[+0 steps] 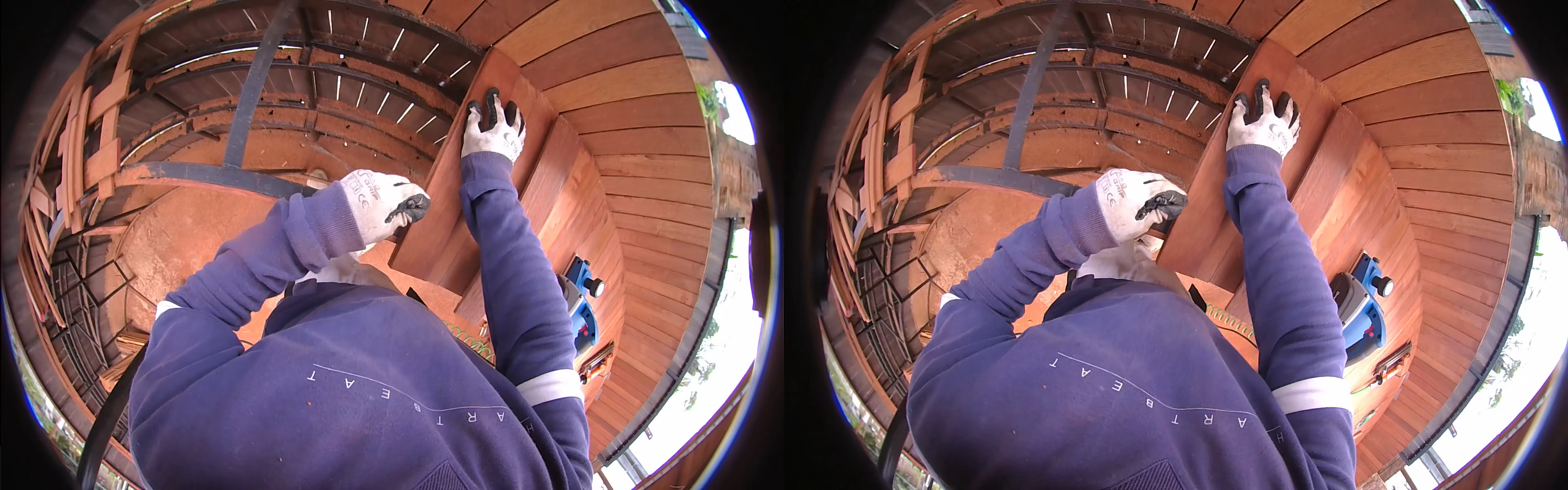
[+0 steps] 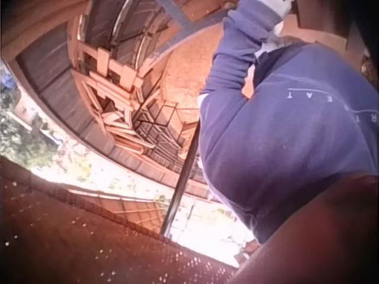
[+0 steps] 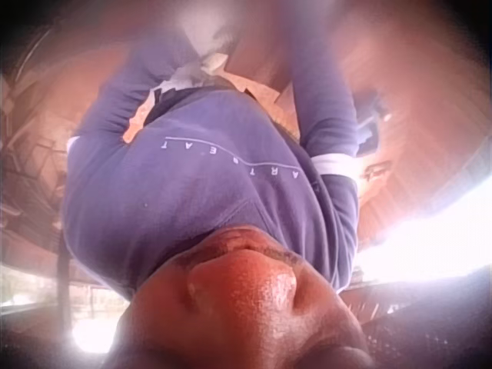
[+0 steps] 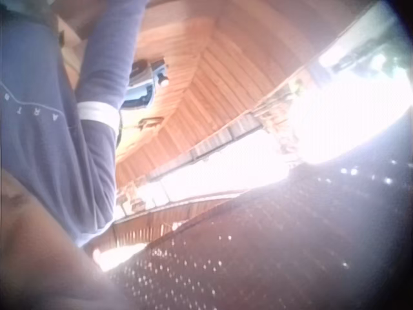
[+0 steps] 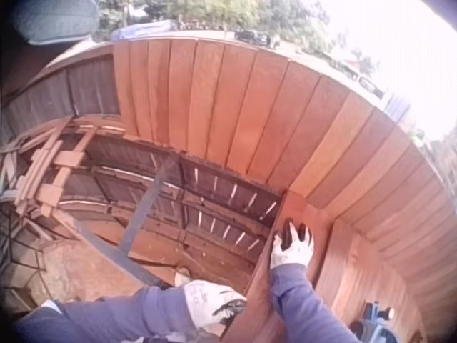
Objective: The person uses a handheld electric planer to smooth the edges of wooden planks before fitting them into a curved wooden structure. They repeatedly pick up planks, plane them, and place them into the wall framework.
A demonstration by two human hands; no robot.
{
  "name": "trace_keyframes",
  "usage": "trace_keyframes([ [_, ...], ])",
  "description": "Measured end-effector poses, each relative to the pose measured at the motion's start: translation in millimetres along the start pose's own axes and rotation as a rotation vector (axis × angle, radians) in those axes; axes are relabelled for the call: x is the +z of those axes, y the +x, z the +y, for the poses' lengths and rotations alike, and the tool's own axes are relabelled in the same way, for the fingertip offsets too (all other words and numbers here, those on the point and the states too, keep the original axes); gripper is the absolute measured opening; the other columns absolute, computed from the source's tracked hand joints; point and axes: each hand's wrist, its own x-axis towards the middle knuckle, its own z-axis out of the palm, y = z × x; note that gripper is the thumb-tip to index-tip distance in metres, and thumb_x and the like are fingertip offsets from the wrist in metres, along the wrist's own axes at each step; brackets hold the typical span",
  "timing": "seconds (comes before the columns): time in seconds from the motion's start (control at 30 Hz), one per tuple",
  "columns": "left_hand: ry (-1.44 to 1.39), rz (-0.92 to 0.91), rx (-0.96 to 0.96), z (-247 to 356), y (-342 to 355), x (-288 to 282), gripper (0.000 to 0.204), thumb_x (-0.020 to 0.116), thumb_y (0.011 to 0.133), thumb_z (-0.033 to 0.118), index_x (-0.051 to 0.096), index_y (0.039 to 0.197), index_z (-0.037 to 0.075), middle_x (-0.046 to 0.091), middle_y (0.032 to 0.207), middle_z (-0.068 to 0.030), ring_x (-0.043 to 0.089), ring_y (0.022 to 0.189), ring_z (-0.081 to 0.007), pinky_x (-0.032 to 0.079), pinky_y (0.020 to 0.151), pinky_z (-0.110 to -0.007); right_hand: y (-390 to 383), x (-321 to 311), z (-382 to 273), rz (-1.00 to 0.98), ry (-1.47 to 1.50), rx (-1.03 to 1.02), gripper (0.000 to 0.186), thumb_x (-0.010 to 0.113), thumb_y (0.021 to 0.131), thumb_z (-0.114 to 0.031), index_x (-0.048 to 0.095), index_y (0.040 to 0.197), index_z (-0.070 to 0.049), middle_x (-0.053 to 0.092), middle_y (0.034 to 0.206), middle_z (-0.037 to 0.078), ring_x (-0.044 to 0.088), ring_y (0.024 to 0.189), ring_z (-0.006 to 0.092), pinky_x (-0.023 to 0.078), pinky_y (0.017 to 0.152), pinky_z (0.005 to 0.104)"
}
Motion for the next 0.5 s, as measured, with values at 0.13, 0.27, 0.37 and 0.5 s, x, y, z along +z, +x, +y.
trace_keyframes([
  [0.13,0.062,0.038,0.014,-7.1,23.4,-7.4,0.022,0.060,0.083,0.015,0.062,0.103,0.007,0.065,0.095,-0.0116,0.063,0.088,-0.0316,0.050,0.078,-0.036,0.6,1.7,-0.3,0.004,-0.014,-0.009,0.048,0.057,0.084,-0.043,0.058,0.126,-0.020,0.046,0.135,0.022,0.037,0.129,0.0365,0.026,0.108,0.0458],
  [0.27,0.026,-0.081,0.000,2.4,8.0,-6.5,0.020,0.058,0.086,0.017,0.063,0.103,0.007,0.066,0.096,-0.0110,0.063,0.088,-0.0301,0.051,0.076,-0.037,1.0,1.1,-1.0,-0.003,-0.014,0.000,0.048,0.057,0.085,-0.043,0.058,0.127,-0.020,0.045,0.136,0.021,0.036,0.129,0.0364,0.026,0.109,0.0458],
  [0.37,-0.001,-0.085,-0.010,2.7,-0.7,-4.0,0.021,0.057,0.087,0.017,0.063,0.104,0.007,0.066,0.095,-0.0121,0.063,0.087,-0.0303,0.051,0.076,-0.037,0.5,0.3,-1.3,0.001,-0.017,0.006,0.048,0.057,0.084,-0.043,0.058,0.127,-0.020,0.046,0.135,0.021,0.036,0.129,0.0364,0.026,0.108,0.0460],
  [0.5,0.079,0.025,0.050,-12.3,41.9,-10.2,0.021,0.061,0.083,0.015,0.063,0.102,0.007,0.065,0.095,-0.0130,0.062,0.088,-0.0315,0.050,0.078,-0.038,1.7,-2.3,-4.6,-0.016,-0.021,0.018,0.048,0.058,0.084,-0.041,0.057,0.127,-0.021,0.045,0.136,0.020,0.037,0.128,0.0366,0.027,0.108,0.0463],
])
